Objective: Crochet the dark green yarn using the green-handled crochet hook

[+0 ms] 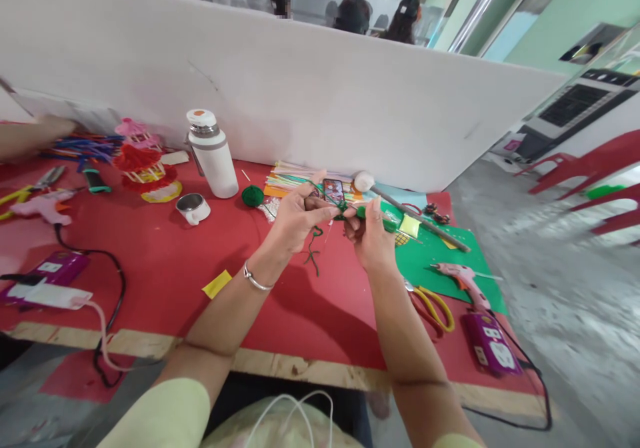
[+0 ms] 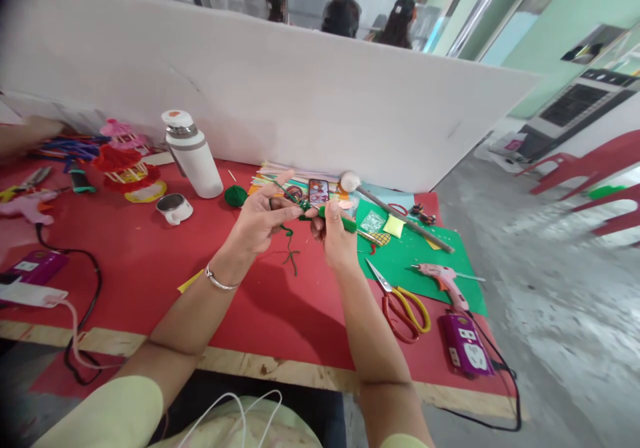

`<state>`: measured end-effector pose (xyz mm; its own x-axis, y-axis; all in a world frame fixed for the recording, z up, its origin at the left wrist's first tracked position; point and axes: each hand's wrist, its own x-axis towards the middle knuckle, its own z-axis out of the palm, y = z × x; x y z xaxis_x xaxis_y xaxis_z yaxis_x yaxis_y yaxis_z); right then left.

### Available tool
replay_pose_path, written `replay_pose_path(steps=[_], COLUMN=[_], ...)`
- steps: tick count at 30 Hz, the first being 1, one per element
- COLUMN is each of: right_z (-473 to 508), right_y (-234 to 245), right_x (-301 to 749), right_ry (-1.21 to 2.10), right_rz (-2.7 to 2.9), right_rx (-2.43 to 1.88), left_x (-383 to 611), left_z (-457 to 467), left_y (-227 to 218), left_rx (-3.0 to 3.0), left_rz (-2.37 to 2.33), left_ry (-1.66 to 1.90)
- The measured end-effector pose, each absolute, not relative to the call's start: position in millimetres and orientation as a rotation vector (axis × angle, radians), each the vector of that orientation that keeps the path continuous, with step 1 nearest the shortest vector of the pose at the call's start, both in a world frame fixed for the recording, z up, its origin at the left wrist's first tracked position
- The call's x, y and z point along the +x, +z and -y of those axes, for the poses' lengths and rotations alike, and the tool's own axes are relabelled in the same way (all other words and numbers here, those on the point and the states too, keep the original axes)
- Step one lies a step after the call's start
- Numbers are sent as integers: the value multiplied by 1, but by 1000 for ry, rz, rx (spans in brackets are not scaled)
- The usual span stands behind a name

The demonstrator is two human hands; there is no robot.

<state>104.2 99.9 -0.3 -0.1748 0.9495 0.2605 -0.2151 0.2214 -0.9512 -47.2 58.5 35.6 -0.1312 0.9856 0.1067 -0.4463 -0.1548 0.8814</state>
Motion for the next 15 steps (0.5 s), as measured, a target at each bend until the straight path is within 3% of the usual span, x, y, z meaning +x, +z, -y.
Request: replay_pose_path(steps=[15], right_z=[-95], right_y=[19], right_x=[120], right_ry=[987], right_rz=[1629], right_rx=[-842], left_x=[-51], left_z=[-70], left_y=[17], left_rx=[1285], left_rz=[-1086], left_ry=[1662])
